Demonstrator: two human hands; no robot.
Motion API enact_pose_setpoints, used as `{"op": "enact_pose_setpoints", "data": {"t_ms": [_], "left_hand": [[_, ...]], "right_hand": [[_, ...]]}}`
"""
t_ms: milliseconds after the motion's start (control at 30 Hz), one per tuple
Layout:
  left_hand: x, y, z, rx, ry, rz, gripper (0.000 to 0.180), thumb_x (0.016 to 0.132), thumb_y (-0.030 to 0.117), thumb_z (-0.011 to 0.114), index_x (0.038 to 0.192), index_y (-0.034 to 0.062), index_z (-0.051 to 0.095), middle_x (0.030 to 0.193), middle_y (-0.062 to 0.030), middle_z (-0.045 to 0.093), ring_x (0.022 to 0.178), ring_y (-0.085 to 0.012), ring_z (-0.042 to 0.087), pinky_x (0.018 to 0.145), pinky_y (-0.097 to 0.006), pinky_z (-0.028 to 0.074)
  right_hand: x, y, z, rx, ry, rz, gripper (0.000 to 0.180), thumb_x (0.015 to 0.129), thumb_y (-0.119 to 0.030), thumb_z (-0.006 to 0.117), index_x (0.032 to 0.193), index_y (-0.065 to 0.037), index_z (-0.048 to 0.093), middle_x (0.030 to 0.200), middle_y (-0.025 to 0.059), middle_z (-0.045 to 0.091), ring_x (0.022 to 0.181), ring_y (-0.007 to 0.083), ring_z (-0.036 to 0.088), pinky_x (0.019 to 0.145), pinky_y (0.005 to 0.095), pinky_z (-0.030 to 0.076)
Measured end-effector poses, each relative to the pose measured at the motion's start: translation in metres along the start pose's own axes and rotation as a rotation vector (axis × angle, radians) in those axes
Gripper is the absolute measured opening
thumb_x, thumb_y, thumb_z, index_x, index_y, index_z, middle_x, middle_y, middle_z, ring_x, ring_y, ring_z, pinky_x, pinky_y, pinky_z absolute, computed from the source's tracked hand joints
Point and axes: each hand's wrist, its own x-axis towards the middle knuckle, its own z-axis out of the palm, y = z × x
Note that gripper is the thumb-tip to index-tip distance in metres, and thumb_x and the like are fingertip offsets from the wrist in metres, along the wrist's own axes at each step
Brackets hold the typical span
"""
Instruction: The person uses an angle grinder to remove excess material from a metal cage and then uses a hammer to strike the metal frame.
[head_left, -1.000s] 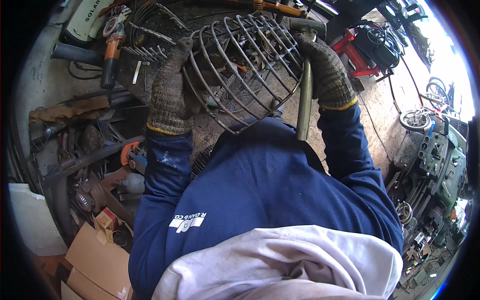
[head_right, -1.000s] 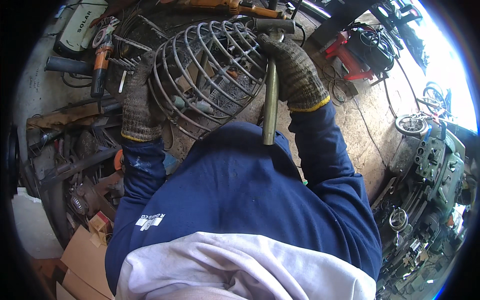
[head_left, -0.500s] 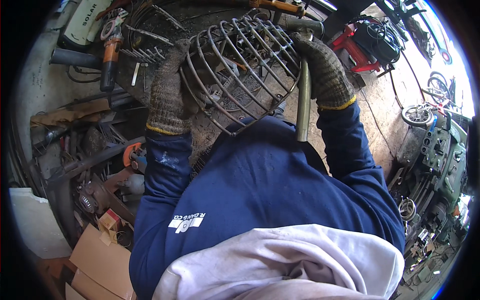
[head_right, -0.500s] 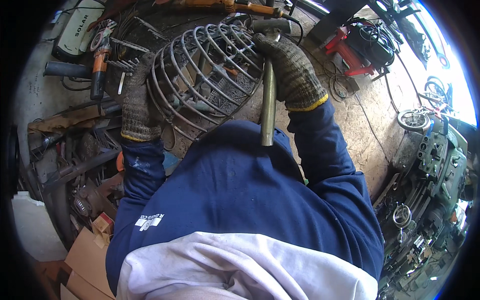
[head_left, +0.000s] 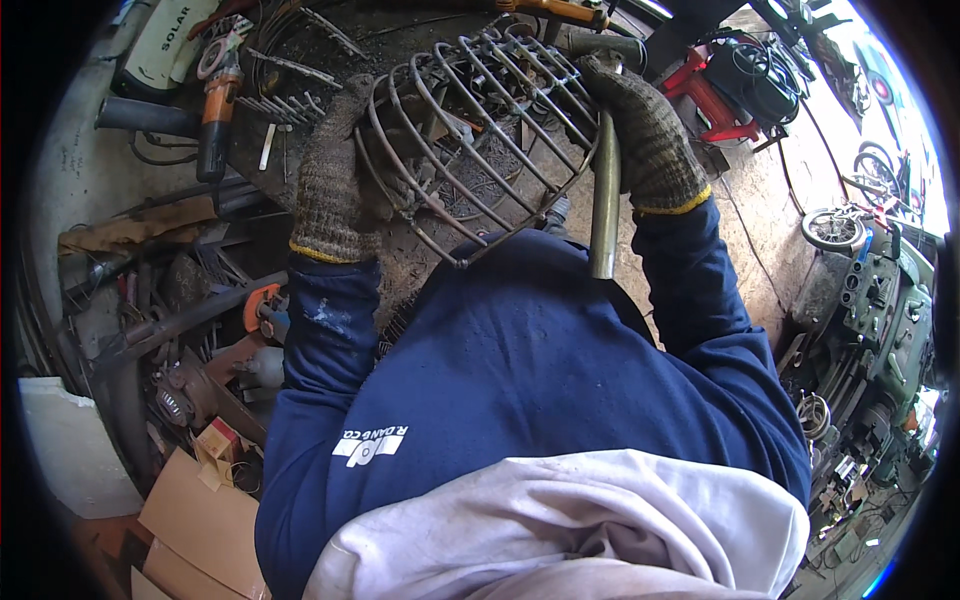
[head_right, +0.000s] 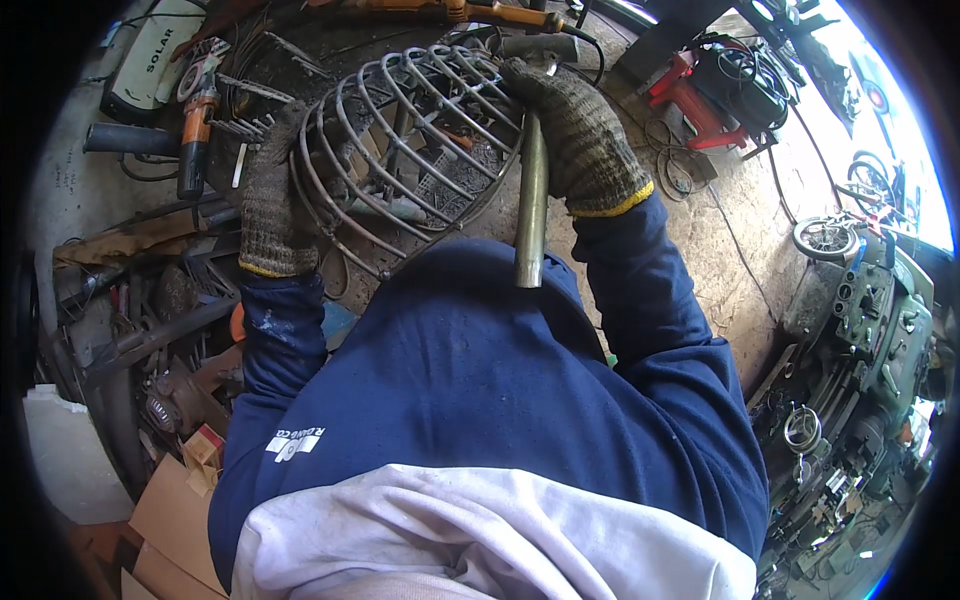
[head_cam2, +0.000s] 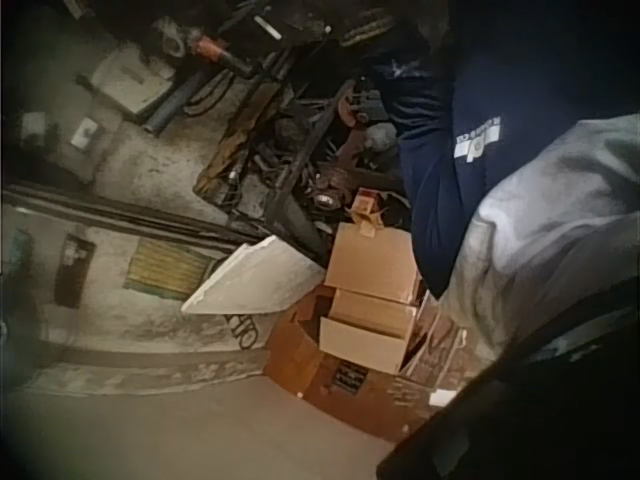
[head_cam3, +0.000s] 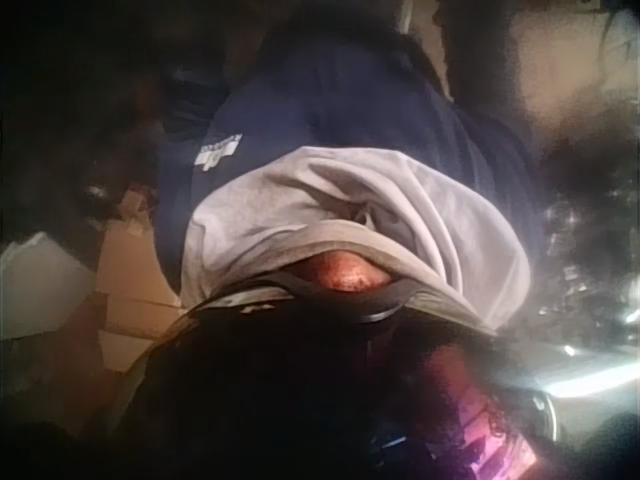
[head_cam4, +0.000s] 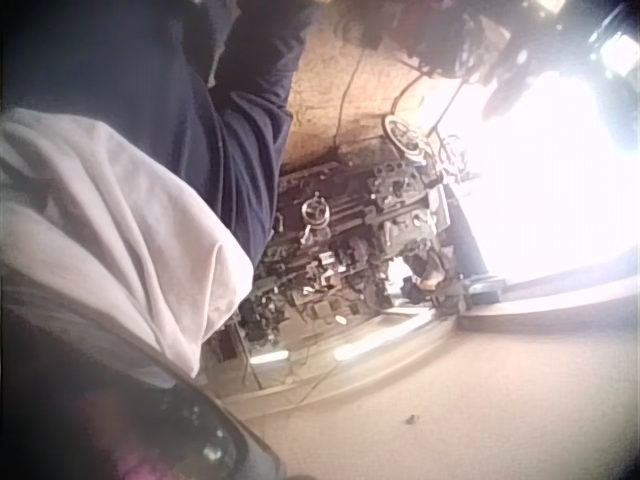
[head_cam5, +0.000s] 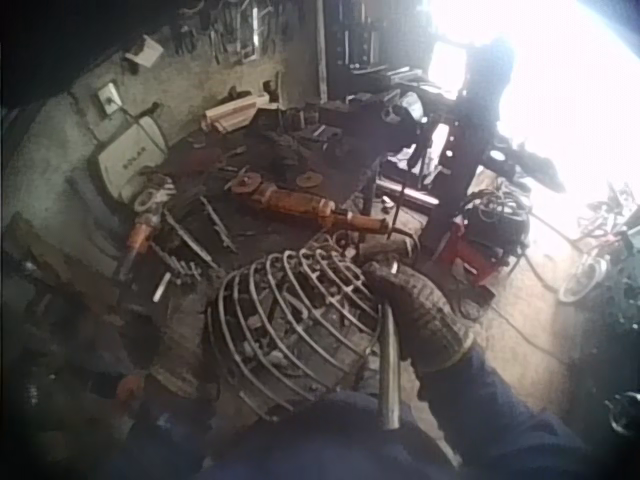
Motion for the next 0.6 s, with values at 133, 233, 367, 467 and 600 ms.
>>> {"op": "enact_pose_setpoints", "data": {"t_ms": [133,233,367,467,600], "left_hand": [[0.002,0.003,-0.007,-0.181,-0.139,-0.097,0.033,0.102,0.023,0.046,0.123,0.001,0.059,0.117,-0.0145,0.065,0.107,-0.0224,0.064,0.088,-0.035,0.057],[0.002,0.0,0.017,-0.169,0.112,-0.063,0.033,0.098,0.026,0.054,0.118,0.0011,0.061,0.108,-0.0169,0.068,0.092,-0.027,0.069,0.075,-0.038,0.06],[-0.003,0.004,0.031,-0.093,0.151,-0.057,0.035,0.095,0.029,0.059,0.116,0.0008,0.061,0.105,-0.0185,0.069,0.086,-0.0296,0.071,0.07,-0.04,0.062],[-0.023,0.002,0.033,0.278,0.107,0.137,0.035,0.093,0.025,0.064,0.116,-0.0008,0.06,0.105,-0.0177,0.069,0.088,-0.026,0.071,0.072,-0.038,0.061],[-0.031,0.001,0.028,0.453,-0.072,0.092,0.036,0.091,0.023,0.066,0.116,-0.0024,0.061,0.104,-0.0138,0.069,0.088,-0.0207,0.07,0.073,-0.033,0.059]], "right_hand": [[0.005,0.002,-0.004,-0.034,-0.002,-0.003,0.024,0.089,-0.027,0.068,0.105,-0.01,0.066,0.081,-0.0029,0.064,0.065,0.0052,0.059,0.056,0.0198,0.05],[0.018,0.011,-0.016,-0.174,-0.027,-0.056,0.025,0.09,-0.028,0.068,0.106,-0.009,0.066,0.082,-0.003,0.063,0.066,0.0056,0.059,0.057,0.0207,0.05],[0.024,0.013,-0.029,-0.229,-0.073,-0.069,0.027,0.091,-0.028,0.066,0.108,-0.008,0.064,0.085,-0.002,0.063,0.067,0.0065,0.06,0.058,0.0221,0.052],[0.024,0.018,-0.031,-0.052,-0.138,-0.129,0.032,0.091,-0.027,0.065,0.116,-0.006,0.062,0.093,0.0007,0.063,0.077,0.0098,0.06,0.068,0.0248,0.051],[0.03,0.022,-0.045,-0.03,-0.218,-0.244,0.038,0.092,-0.025,0.063,0.124,-0.006,0.057,0.1,0.0012,0.062,0.083,0.0103,0.058,0.073,0.0264,0.049]]}}
